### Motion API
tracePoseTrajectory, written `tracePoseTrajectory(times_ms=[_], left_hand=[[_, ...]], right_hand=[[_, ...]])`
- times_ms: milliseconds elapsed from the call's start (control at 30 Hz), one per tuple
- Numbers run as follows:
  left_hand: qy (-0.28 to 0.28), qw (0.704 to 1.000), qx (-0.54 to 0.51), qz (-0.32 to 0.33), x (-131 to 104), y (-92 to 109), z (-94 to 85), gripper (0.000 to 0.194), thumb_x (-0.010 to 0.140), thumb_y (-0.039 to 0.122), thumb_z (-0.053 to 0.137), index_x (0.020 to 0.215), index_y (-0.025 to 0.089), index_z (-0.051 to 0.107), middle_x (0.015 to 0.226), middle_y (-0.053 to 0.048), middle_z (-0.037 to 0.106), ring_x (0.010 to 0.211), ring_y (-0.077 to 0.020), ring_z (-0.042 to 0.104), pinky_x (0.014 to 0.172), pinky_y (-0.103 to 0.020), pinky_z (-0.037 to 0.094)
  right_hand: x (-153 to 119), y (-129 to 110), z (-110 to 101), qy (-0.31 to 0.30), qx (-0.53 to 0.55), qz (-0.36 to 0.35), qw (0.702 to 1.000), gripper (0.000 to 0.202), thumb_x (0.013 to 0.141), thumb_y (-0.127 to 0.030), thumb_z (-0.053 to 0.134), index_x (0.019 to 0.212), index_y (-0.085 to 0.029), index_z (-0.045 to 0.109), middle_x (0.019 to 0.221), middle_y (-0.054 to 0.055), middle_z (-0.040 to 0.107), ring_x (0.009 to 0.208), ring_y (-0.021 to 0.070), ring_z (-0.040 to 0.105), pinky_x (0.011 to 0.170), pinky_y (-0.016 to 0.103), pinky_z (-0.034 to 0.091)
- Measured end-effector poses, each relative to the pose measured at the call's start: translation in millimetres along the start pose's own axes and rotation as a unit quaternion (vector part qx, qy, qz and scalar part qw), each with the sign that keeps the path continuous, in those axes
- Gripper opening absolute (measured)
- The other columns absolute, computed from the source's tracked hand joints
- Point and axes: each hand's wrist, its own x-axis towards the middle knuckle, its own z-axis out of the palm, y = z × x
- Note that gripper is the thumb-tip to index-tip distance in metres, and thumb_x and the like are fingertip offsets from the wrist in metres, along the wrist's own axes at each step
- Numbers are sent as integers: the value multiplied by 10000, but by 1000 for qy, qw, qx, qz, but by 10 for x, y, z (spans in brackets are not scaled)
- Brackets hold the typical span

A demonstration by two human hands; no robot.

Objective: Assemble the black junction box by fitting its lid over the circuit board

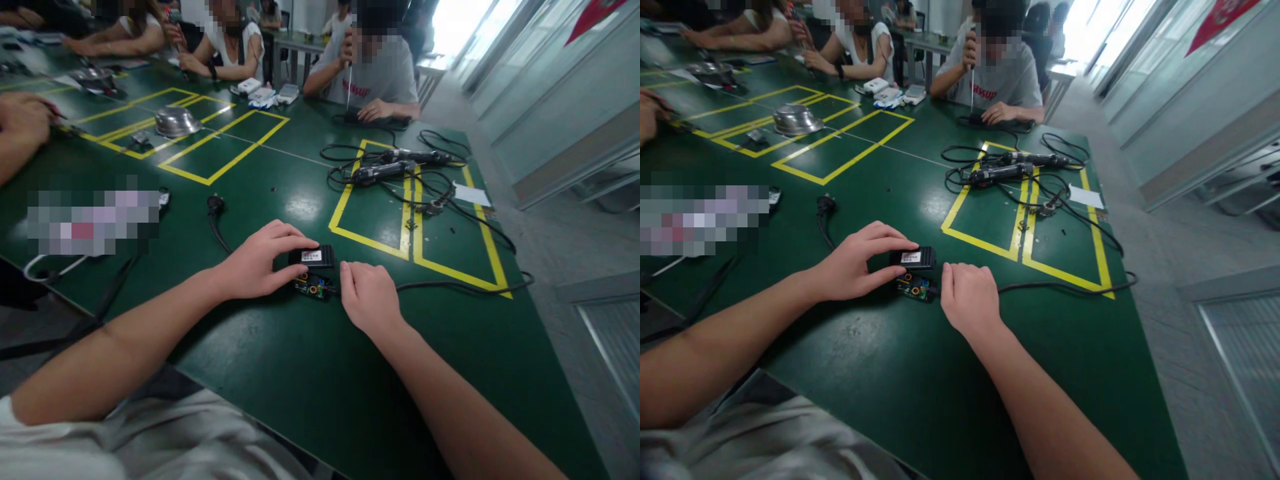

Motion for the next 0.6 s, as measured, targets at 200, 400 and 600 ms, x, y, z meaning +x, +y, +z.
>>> tracePoseTrajectory(times_ms=[200, 400, 600], left_hand=[[-137, 990, -22, 24, 17, 50, -8, 316, 1053, 278, 668, 1347, 222, 772, 1238, -113, 762, 1138, -261, 689, 1044, -413, 560], [-153, 988, -2, 19, 28, 60, -31, 308, 1035, 264, 700, 1330, 207, 772, 1188, -111, 754, 1110, -262, 675, 1017, -406, 552], [-156, 988, 4, 15, 15, 80, -32, 306, 1026, 264, 715, 1323, 209, 765, 1175, -106, 746, 1103, -266, 673, 991, -397, 548]], right_hand=[[5, -2, 10, 4, 0, 6, 1000, 521, 1140, -278, 345, 776, -205, 710, 763, 101, 745, 689, 229, 641, 721, 388, 307], [14, -23, 0, -12, -3, 1, 1000, 497, 1136, -283, 401, 750, -209, 705, 767, 94, 747, 689, 220, 637, 724, 381, 299], [22, -33, -22, -23, -17, -2, 1000, 489, 1126, -278, 430, 740, -209, 722, 760, 93, 757, 691, 217, 642, 723, 384, 294]])
